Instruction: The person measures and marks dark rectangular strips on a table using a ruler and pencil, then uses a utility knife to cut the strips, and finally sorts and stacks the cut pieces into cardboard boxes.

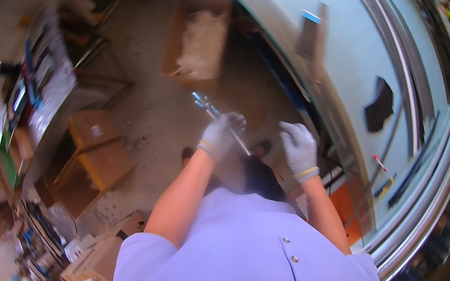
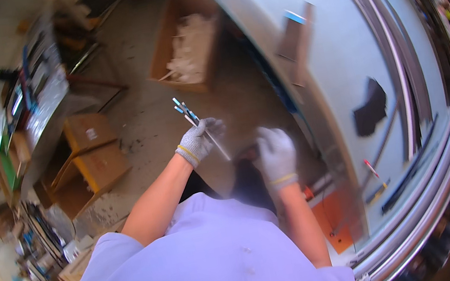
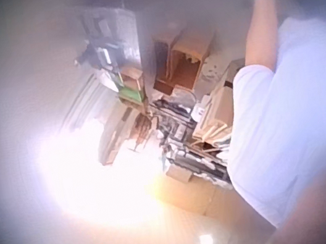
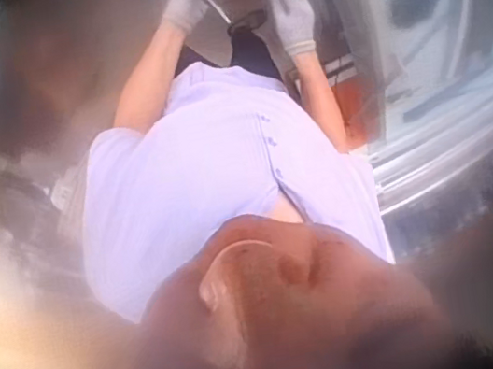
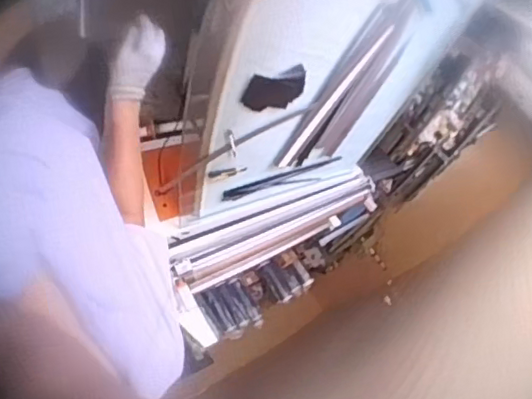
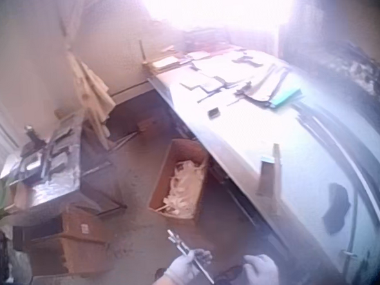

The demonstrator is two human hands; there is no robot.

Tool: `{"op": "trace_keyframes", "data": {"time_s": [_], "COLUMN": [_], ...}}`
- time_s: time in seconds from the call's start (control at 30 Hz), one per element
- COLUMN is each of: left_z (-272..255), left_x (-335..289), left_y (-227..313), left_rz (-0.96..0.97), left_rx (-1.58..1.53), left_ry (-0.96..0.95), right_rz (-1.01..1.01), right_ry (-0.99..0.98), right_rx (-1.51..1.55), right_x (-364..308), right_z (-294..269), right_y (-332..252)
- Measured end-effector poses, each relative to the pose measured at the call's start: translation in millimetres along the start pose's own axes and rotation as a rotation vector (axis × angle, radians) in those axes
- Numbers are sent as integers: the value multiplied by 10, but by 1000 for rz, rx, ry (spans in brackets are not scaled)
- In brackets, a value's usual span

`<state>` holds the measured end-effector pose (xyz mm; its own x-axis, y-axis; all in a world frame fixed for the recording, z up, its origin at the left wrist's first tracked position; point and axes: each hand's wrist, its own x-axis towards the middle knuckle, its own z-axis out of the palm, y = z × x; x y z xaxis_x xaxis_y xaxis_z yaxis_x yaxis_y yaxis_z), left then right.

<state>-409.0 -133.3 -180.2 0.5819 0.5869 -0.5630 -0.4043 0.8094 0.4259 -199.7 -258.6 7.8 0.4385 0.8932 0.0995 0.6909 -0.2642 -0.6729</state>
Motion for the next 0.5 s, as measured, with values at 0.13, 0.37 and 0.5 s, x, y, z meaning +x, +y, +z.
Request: {"op": "trace_keyframes", "data": {"time_s": [0.13,0.37,0.5], "left_z": [-1576,-3982,-5635], "left_x": [-545,-2129,-3704], "left_y": [943,2590,3194], "left_rz": [121,543,890], "left_rx": [-209,-886,-646], "left_ry": [269,719,276], "right_rz": [62,294,349], "right_ry": [-75,-298,-573], "right_rx": [-60,-53,-68], "right_x": [-314,-834,-846], "right_z": [444,1480,1808], "right_y": [19,-364,-708]}}
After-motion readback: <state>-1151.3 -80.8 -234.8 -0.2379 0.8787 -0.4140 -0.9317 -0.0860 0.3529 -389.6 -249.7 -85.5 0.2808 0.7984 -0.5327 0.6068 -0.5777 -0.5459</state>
